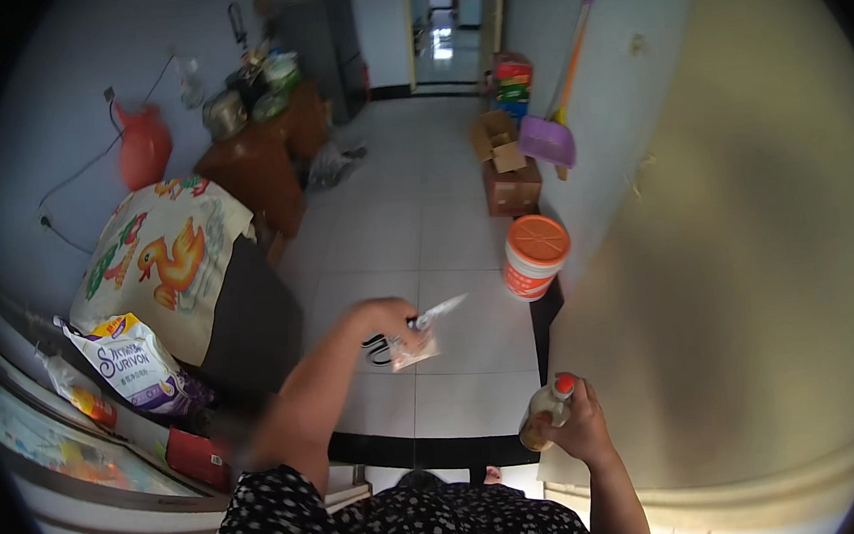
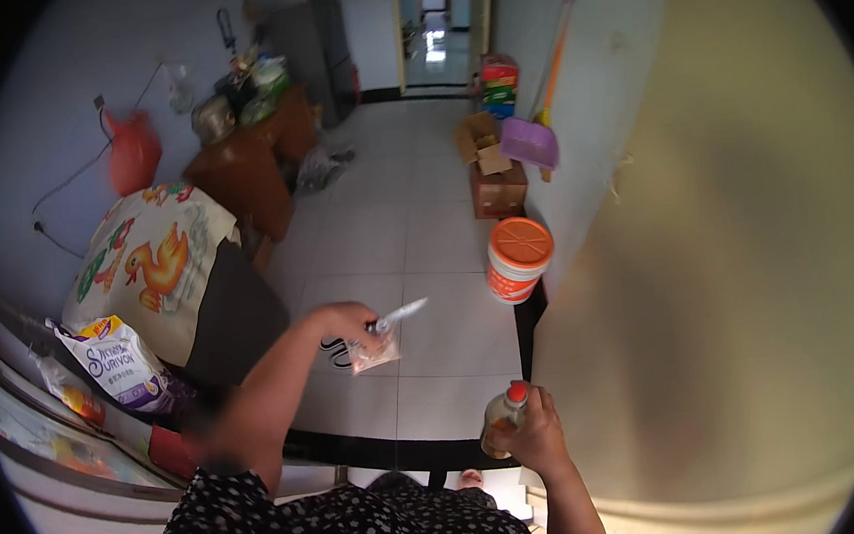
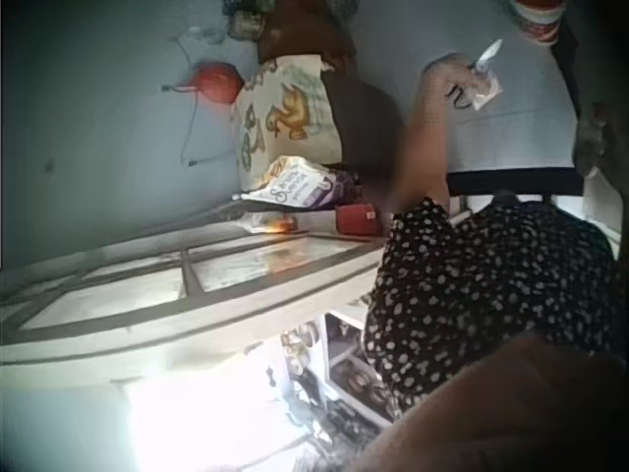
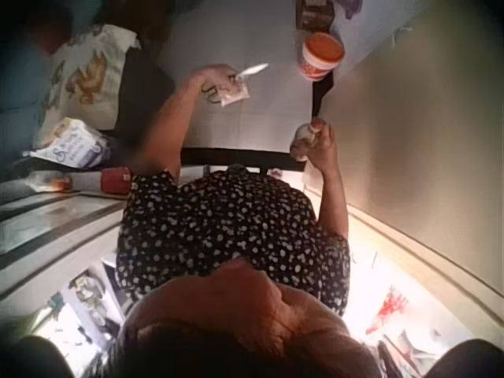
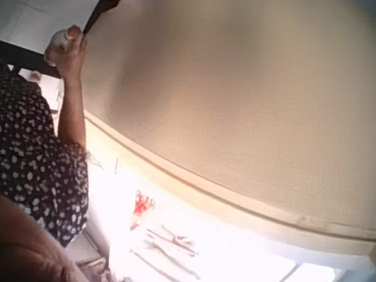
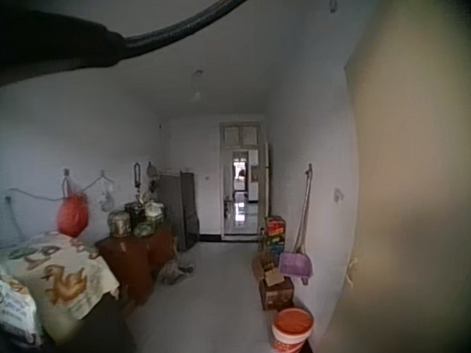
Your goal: The person retrieves a metal bowl and a plastic bag containing white noodles from a bedroom. They return to the living room, pour hot water from a kettle into a glass, and then use scissors to cut open the bag of noodles. The noodles are poured into the metal bowl.
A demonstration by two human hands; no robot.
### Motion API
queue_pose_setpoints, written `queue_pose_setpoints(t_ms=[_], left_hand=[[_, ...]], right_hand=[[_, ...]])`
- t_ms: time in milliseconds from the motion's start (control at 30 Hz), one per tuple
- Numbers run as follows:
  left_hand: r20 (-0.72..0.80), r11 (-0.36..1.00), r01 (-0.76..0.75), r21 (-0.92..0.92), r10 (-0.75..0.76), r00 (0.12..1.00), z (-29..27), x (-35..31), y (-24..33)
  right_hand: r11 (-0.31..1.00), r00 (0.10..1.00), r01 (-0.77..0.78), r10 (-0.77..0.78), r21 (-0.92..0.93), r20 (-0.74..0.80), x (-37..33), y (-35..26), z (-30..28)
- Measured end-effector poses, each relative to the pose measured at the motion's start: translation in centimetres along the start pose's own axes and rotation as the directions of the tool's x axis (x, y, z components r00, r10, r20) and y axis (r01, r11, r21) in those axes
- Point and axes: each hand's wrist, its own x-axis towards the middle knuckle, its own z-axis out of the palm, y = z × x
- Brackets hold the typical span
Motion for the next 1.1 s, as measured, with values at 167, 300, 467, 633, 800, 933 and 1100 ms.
queue_pose_setpoints(t_ms=[167,300,467,633,800,933,1100], left_hand=[[-0.22,0.922,0.024,-0.386,-0.118,0.968,-8.6,4.2,-4.2],[-0.272,0.954,0.191,-0.231,-0.252,0.929,-13.6,11.7,-13.4],[-0.345,0.868,0.003,-0.496,-0.2,0.917,-23.6,19.8,-17.5],[-0.277,0.275,-0.265,-0.924,-0.003,0.961,-35.6,27.7,-20.1],[-0.526,0.218,-0.499,-0.839,-0.092,0.845,-48.5,39.5,-20.9],[-0.725,0.414,-0.621,-0.666,-0.163,0.669,-59.3,47.5,-22.4],[-0.817,0.721,-0.541,-0.432,-0.059,0.573,-74.0,55.5,-27.0]], right_hand=[[0.991,0.982,0.049,-0.071,0.128,0.177,17.3,3.8,1.1],[0.979,0.94,0.197,-0.205,0.055,0.273,33.6,4.8,4.5],[0.996,0.935,0.048,-0.071,0.075,0.347,54.0,5.5,7.4],[0.938,0.931,-0.131,0.005,0.321,0.364,71.1,5.8,9.5],[0.733,0.929,-0.13,-0.146,0.667,0.341,87.0,8.5,13.4],[0.621,0.873,-0.163,-0.272,0.767,0.406,100.6,7.3,15.5],[0.636,0.755,-0.129,-0.434,0.761,0.492,118.6,6.9,17.3]])
